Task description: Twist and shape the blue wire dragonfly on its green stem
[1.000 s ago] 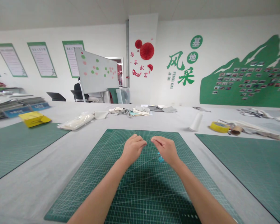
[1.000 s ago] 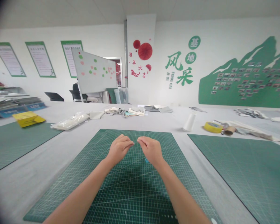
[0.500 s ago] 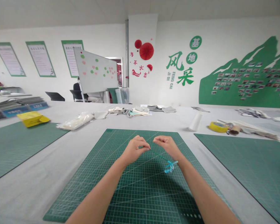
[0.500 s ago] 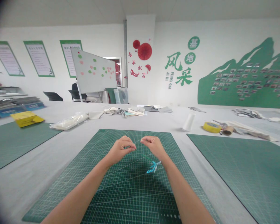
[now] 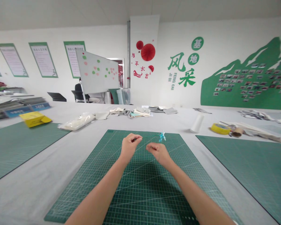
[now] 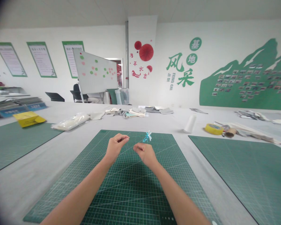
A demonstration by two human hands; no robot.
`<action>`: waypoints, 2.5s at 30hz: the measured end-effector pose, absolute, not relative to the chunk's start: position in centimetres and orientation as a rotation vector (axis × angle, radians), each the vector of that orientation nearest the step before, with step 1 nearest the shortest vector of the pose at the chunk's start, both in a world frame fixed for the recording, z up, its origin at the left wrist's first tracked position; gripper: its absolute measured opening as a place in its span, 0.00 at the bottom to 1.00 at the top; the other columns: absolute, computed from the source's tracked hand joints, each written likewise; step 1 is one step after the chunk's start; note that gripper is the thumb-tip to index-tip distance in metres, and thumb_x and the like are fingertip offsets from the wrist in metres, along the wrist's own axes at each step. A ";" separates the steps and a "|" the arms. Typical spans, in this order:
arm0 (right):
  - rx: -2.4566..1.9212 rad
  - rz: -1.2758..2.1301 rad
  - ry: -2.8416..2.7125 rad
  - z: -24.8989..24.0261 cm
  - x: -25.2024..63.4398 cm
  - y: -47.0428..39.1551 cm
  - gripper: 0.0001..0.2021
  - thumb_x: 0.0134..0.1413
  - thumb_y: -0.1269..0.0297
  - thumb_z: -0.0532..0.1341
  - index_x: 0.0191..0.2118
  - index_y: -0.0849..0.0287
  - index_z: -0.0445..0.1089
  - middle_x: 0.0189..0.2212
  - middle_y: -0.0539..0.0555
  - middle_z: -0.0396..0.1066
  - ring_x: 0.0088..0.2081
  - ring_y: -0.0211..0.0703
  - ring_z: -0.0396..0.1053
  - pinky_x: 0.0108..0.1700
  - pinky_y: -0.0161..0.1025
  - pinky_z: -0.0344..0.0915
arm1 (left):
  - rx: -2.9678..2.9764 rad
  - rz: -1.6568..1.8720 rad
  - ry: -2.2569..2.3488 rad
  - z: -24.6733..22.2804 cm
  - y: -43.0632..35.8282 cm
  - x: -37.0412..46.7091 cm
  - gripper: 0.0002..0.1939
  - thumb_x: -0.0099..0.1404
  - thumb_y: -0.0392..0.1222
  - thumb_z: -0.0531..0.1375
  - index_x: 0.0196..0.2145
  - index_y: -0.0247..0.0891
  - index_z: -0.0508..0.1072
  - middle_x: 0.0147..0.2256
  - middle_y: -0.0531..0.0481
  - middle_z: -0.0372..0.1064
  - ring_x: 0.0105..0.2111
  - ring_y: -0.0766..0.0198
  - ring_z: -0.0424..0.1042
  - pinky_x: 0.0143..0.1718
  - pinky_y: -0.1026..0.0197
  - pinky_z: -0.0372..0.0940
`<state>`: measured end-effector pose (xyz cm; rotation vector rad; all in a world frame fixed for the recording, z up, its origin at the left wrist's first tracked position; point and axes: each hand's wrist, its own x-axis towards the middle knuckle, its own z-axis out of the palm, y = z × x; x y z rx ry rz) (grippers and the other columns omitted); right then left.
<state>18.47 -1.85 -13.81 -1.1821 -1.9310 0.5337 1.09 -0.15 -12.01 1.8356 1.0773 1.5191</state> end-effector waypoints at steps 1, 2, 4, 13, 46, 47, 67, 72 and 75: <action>-1.197 0.485 -1.959 -13.8 18.1 -2.2 0.12 0.55 0.60 0.53 0.27 0.58 0.70 0.21 0.47 0.67 0.25 0.37 0.63 0.29 0.33 0.56 | 1.817 1.536 1.111 -12.1 -0.1 1.0 0.07 0.57 0.42 0.59 0.30 0.38 0.75 0.28 0.51 0.69 0.29 0.66 0.66 0.31 0.64 0.59; -1.209 0.436 -1.989 -13.8 17.9 -2.5 0.13 0.56 0.60 0.52 0.28 0.57 0.70 0.21 0.47 0.67 0.24 0.36 0.62 0.28 0.32 0.55 | 1.801 1.552 1.141 -12.2 0.1 0.9 0.07 0.57 0.42 0.58 0.30 0.38 0.75 0.29 0.51 0.69 0.30 0.66 0.66 0.32 0.64 0.59; -1.228 0.323 -2.051 -13.7 17.4 -3.2 0.14 0.58 0.60 0.51 0.28 0.56 0.69 0.20 0.47 0.66 0.23 0.36 0.62 0.27 0.32 0.54 | 1.765 1.581 1.189 -12.5 0.4 0.8 0.08 0.57 0.42 0.58 0.30 0.38 0.75 0.29 0.51 0.70 0.31 0.65 0.67 0.34 0.63 0.60; -1.226 -0.253 -2.245 -12.8 16.6 -5.0 0.11 0.59 0.68 0.50 0.32 0.56 0.69 0.23 0.48 0.69 0.25 0.34 0.64 0.28 0.32 0.51 | 1.950 1.516 1.416 -13.0 0.7 0.5 0.06 0.58 0.38 0.57 0.30 0.39 0.75 0.29 0.52 0.70 0.30 0.65 0.67 0.34 0.62 0.60; -1.150 0.760 -1.490 -13.6 22.7 0.0 0.16 0.43 0.51 0.62 0.29 0.62 0.72 0.15 0.45 0.60 0.18 0.31 0.52 0.21 0.32 0.50 | 2.248 1.185 0.815 -10.5 -2.0 1.7 0.07 0.59 0.39 0.58 0.30 0.40 0.76 0.29 0.49 0.69 0.33 0.64 0.66 0.37 0.62 0.60; -1.145 0.820 -1.470 -13.9 22.5 0.2 0.16 0.41 0.51 0.63 0.28 0.62 0.72 0.14 0.45 0.60 0.18 0.31 0.52 0.21 0.32 0.50 | 2.208 1.208 0.836 -10.5 -1.9 1.7 0.07 0.59 0.40 0.58 0.30 0.40 0.76 0.29 0.49 0.69 0.31 0.64 0.66 0.34 0.63 0.60; -1.188 0.187 -2.163 -13.0 17.0 -4.4 0.10 0.55 0.67 0.53 0.27 0.56 0.69 0.23 0.47 0.70 0.26 0.36 0.65 0.29 0.31 0.53 | 1.830 1.583 1.218 -12.5 0.4 0.7 0.08 0.58 0.42 0.57 0.31 0.38 0.75 0.29 0.51 0.71 0.30 0.65 0.68 0.33 0.63 0.61; -1.115 0.169 -2.188 -12.7 16.7 -4.7 0.11 0.56 0.68 0.52 0.28 0.56 0.69 0.24 0.48 0.70 0.27 0.36 0.66 0.31 0.31 0.55 | 1.892 1.583 1.306 -12.5 0.4 0.7 0.07 0.58 0.41 0.57 0.30 0.38 0.75 0.29 0.51 0.70 0.29 0.66 0.67 0.32 0.64 0.60; -1.079 0.148 -2.209 -12.5 16.5 -5.1 0.11 0.57 0.68 0.52 0.29 0.55 0.70 0.26 0.49 0.71 0.29 0.36 0.67 0.33 0.31 0.56 | 1.947 1.568 1.353 -12.4 0.2 0.8 0.07 0.59 0.40 0.57 0.30 0.39 0.75 0.29 0.52 0.70 0.29 0.66 0.67 0.32 0.64 0.60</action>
